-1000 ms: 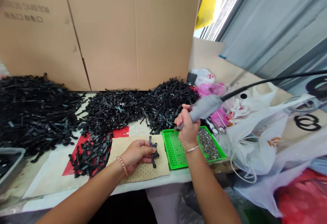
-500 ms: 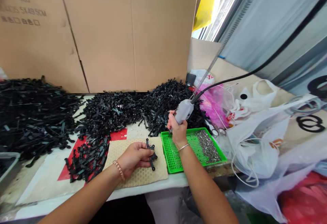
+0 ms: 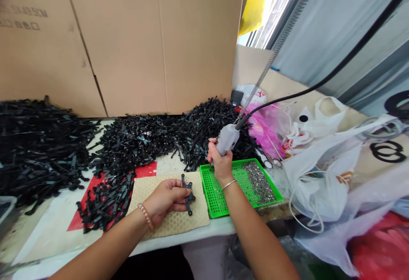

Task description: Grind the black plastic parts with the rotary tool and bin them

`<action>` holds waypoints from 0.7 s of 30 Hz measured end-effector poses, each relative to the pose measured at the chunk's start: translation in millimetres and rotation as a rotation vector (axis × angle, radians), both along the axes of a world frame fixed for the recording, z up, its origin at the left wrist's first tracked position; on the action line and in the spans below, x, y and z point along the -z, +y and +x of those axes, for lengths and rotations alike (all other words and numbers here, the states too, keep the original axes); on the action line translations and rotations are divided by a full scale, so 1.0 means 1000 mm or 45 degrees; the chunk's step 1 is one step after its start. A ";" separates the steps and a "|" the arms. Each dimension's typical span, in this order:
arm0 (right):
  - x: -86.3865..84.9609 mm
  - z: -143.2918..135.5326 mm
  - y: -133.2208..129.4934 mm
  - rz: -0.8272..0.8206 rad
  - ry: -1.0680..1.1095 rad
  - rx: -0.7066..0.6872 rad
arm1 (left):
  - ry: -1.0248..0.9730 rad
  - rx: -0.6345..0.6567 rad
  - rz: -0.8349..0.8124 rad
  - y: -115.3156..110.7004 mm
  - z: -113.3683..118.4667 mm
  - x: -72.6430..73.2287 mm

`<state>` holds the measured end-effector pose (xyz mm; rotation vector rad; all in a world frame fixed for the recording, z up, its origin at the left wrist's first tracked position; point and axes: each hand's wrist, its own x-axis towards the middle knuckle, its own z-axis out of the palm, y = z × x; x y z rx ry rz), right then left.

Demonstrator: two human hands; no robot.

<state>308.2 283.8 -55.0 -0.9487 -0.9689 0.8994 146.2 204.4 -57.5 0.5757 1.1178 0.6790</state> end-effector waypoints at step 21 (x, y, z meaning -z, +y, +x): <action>-0.031 -0.004 -0.016 0.078 0.177 0.055 | 0.033 -0.030 -0.006 0.001 0.002 -0.001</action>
